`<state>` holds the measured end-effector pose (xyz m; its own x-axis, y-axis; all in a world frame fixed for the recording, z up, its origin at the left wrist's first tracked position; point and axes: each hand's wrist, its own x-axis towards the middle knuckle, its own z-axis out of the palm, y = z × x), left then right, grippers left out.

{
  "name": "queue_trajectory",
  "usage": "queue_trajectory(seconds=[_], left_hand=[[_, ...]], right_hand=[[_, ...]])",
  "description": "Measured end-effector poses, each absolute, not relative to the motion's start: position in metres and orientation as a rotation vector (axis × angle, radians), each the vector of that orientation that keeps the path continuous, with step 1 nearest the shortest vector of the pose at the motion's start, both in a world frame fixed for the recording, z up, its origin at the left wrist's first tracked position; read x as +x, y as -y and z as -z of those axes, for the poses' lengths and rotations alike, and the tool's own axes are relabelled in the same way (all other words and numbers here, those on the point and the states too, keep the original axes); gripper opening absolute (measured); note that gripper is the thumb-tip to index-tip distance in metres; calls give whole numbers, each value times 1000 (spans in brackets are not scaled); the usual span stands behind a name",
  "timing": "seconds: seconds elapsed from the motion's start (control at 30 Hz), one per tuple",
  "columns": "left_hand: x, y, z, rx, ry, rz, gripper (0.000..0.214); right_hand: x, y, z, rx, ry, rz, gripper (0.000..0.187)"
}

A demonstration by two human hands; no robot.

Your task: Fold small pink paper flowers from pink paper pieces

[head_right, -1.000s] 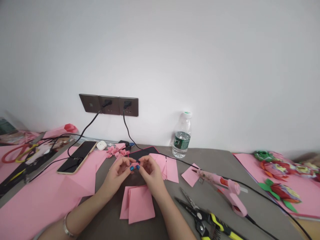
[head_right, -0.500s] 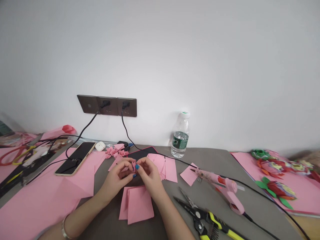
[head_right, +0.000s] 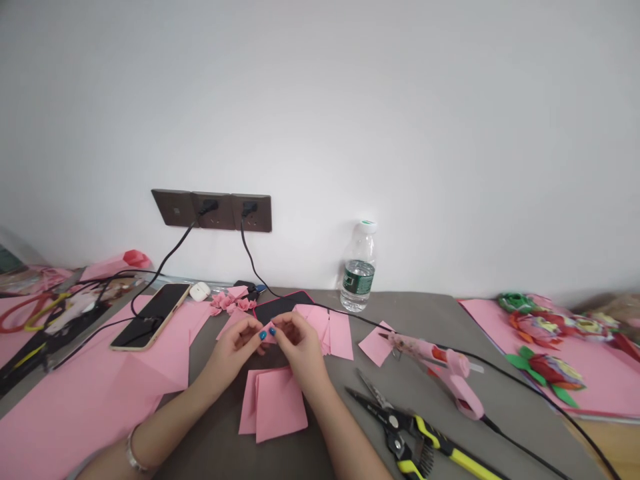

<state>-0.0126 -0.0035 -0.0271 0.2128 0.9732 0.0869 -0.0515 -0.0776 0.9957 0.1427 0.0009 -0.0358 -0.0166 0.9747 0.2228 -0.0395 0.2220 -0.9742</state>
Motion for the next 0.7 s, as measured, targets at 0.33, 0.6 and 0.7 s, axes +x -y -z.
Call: queue_trajectory(seconds=[0.33, 0.6, 0.7], left_hand=[[-13, 5, 27, 1319, -942, -1143, 23], [-14, 2, 27, 1250, -926, -1168, 27], [-14, 3, 26, 1232, -935, -1181, 27]], right_hand=[[137, 3, 37, -1003, 1296, -1063, 19], [139, -1, 40, -928, 1272, -1055, 17], [139, -1, 40, -909, 1259, -1077, 14]])
